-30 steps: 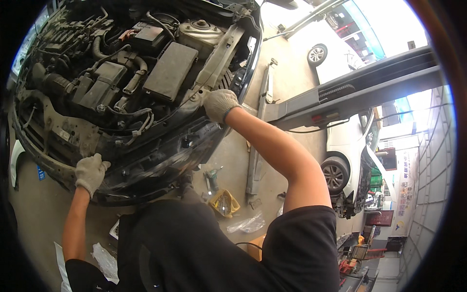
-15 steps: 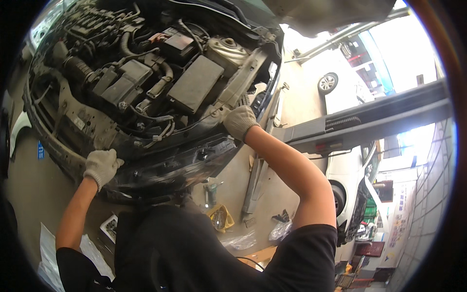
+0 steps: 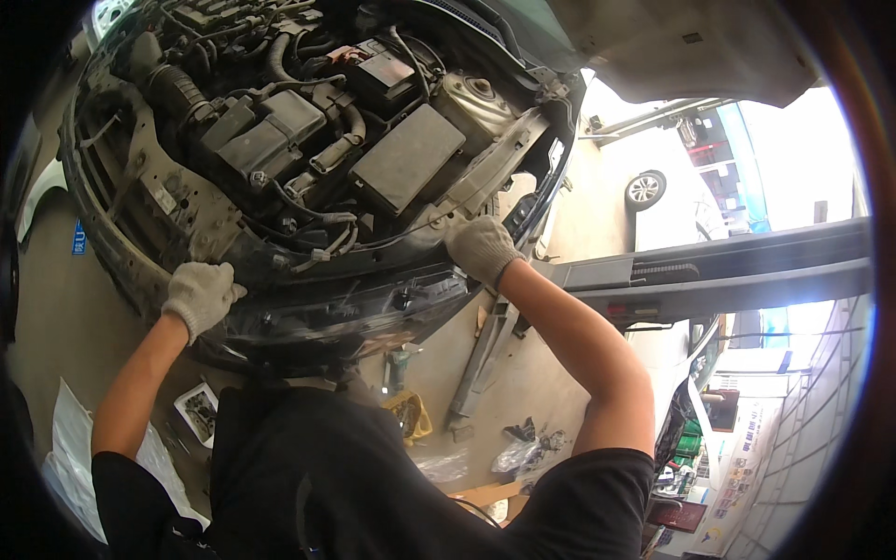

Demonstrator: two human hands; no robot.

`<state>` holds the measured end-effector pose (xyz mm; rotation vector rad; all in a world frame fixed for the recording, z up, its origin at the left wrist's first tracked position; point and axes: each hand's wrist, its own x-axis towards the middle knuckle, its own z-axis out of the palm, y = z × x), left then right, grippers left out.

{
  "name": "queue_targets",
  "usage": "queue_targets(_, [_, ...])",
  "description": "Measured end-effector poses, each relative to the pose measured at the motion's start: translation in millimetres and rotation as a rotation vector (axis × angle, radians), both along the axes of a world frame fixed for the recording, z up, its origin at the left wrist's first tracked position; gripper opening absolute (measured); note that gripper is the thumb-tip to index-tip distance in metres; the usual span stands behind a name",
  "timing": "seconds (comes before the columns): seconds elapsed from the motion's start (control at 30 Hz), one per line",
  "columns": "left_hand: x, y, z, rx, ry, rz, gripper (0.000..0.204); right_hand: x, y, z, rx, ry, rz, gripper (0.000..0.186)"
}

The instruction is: The person works on the front of a car with the hood open, repeatedly handling the bumper area and fasteners. They remove a plastic cover, sort small parts from a container, and reattach components to the front bumper.

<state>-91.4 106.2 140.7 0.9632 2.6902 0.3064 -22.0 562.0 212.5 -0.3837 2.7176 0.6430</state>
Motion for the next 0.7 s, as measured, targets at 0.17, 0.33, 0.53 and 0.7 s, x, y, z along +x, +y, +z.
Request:
queue_targets(0.17, [2, -1, 0, 0.045, 0.011, 0.007, 0.037, 5, -3, 1, 0.004, -0.046, -0.075, 0.016])
queue_targets(0.33, [2, -3, 1, 0.038, -0.007, 0.008, 0.037, 5, -18, 8, 0.066, -0.047, -0.22, 0.018])
queue_targets(0.53, [-2, -3, 1, 0.047, -0.018, -0.029, 0.037, -6, -19, 28, 0.165, -0.233, -0.194, 0.017])
queue_targets(0.7, [-2, -5, 1, 0.05, -0.015, -0.039, 0.036, -9, 1, 19, 0.15, -0.124, -0.071, 0.021])
